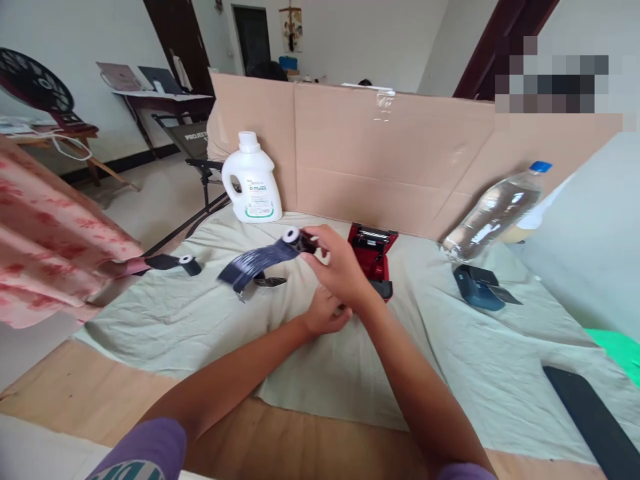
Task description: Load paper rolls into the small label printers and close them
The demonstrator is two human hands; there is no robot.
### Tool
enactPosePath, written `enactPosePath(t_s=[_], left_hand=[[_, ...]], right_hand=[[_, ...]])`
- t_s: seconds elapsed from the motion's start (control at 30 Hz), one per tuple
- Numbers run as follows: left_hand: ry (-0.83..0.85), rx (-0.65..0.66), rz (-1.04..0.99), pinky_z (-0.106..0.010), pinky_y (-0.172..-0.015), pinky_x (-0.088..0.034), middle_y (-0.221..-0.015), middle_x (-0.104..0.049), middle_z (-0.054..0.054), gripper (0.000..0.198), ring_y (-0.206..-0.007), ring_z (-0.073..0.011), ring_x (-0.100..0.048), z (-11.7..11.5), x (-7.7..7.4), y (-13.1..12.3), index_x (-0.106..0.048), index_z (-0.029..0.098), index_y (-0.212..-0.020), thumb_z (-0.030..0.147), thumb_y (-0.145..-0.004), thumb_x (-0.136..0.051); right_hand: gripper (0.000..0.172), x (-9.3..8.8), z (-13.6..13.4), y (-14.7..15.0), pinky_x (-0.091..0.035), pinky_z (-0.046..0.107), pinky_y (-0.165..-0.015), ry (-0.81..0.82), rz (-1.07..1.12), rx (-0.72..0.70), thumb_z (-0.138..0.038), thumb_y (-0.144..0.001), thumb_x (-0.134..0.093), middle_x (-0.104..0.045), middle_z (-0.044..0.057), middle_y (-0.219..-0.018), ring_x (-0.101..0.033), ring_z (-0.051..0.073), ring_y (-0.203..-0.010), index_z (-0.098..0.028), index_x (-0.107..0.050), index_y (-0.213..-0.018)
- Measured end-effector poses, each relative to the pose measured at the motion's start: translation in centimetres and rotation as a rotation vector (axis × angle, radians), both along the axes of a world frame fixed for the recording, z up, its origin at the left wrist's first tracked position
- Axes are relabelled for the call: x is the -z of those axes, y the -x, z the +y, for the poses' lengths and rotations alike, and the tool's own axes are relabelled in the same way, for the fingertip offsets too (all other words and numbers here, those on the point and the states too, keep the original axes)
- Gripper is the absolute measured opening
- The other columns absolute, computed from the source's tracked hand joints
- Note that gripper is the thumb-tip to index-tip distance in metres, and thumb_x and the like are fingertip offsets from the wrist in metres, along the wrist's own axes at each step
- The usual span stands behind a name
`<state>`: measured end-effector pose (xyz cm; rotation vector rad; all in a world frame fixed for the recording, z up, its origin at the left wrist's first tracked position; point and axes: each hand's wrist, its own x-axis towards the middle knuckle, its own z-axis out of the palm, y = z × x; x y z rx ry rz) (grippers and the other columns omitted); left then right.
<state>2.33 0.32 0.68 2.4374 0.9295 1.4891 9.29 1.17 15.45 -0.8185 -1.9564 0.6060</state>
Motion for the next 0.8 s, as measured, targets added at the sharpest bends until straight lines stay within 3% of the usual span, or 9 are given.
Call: enactPosePath(t_s=[0.13, 0.2, 0.27, 0.37, 0.47, 0.6, 0.7, 0.8], left_hand=[[-0.109, 0.049, -0.161, -0.032, -0.066, -0.045, -0.069, -0.060, -0.002, 0.009, -0.067, -0.0159, -0.056, -0.8, -2.8, 0.1, -0.057, 0.021, -0.081, 0.018, -0.086, -0.050], [-0.228, 0.092, -0.131, -0.031, -0.064, -0.043, -0.069, -0.060, 0.000, 0.007, -0.064, -0.0142, -0.055, -1.6, -5.0, 0.1, -0.056, 0.022, -0.081, 0.017, -0.085, -0.053], [-0.316, 0.053, -0.080, -0.032, -0.069, -0.045, -0.076, -0.065, 0.000, 0.004, -0.070, -0.0151, -0.060, -2.5, -7.8, 0.2, -0.059, 0.023, -0.083, 0.020, -0.085, -0.058], [-0.152, -0.151, -0.023, -0.039, -0.088, -0.048, -0.103, -0.069, -0.005, 0.015, -0.098, -0.0219, -0.064, -3.2, -11.7, 0.7, -0.064, 0.025, -0.101, 0.033, -0.088, -0.062], [0.147, -0.135, 0.058, -0.041, -0.096, -0.051, -0.122, -0.067, -0.006, 0.040, -0.114, -0.0251, -0.063, -2.8, -13.9, 1.4, -0.060, 0.027, -0.125, 0.044, -0.089, -0.063], [0.337, -0.015, 0.022, -0.034, -0.088, -0.057, -0.114, -0.072, -0.002, 0.047, -0.101, -0.0207, -0.070, -2.1, -13.6, 1.8, -0.059, 0.027, -0.127, 0.042, -0.084, -0.070], [0.254, -0.147, -0.005, -0.035, -0.088, -0.056, -0.111, -0.072, -0.003, 0.050, -0.100, -0.0218, -0.069, -1.9, -12.3, 1.5, -0.059, 0.024, -0.122, 0.042, -0.079, -0.076], [0.077, -0.271, 0.037, -0.039, -0.093, -0.052, -0.113, -0.070, -0.007, 0.042, -0.104, -0.0242, -0.067, -2.0, -11.1, 0.7, -0.059, 0.022, -0.118, 0.036, -0.081, -0.074]], right_hand=[[0.031, -0.8, -1.1, -8.6, -0.048, 0.031, -0.075, -0.056, -0.055, 0.165, -0.019, -0.084, -0.063, -0.062, 0.004, -0.107, -0.059, 0.017, -0.086, -0.026, -0.060, -0.115], [0.030, -0.6, -1.2, -11.3, -0.048, 0.031, -0.075, -0.019, -0.037, 0.168, -0.019, -0.085, -0.062, -0.061, 0.004, -0.107, -0.060, 0.018, -0.089, -0.027, -0.060, -0.114], [0.026, -0.1, -1.1, -12.7, -0.049, 0.032, -0.076, 0.028, -0.016, 0.120, -0.022, -0.087, -0.061, -0.060, 0.005, -0.110, -0.060, 0.018, -0.093, -0.027, -0.060, -0.112], [0.020, 0.9, -0.9, -13.0, -0.051, 0.033, -0.078, 0.082, 0.016, 0.003, -0.028, -0.089, -0.061, -0.056, 0.007, -0.116, -0.059, 0.020, -0.100, -0.027, -0.063, -0.108], [0.017, 1.8, -0.7, -12.3, -0.052, 0.031, -0.073, 0.106, 0.028, -0.092, -0.029, -0.088, -0.063, -0.054, 0.007, -0.113, -0.059, 0.019, -0.097, -0.028, -0.066, -0.105], [0.015, 2.0, -0.7, -11.8, -0.052, 0.032, -0.073, 0.170, 0.041, -0.143, -0.029, -0.088, -0.062, -0.057, 0.007, -0.115, -0.060, 0.019, -0.098, -0.029, -0.069, -0.101], [0.024, 1.4, -1.0, -11.7, -0.053, 0.035, -0.082, 0.316, 0.110, -0.099, -0.034, -0.090, -0.059, -0.061, 0.006, -0.119, -0.063, 0.019, -0.101, -0.028, -0.066, -0.112], [0.027, 1.0, -1.6, -10.9, -0.054, 0.034, -0.078, 0.492, 0.080, 0.031, -0.038, -0.087, -0.063, -0.068, 0.005, -0.100, -0.066, 0.018, -0.087, -0.023, -0.064, -0.109]])
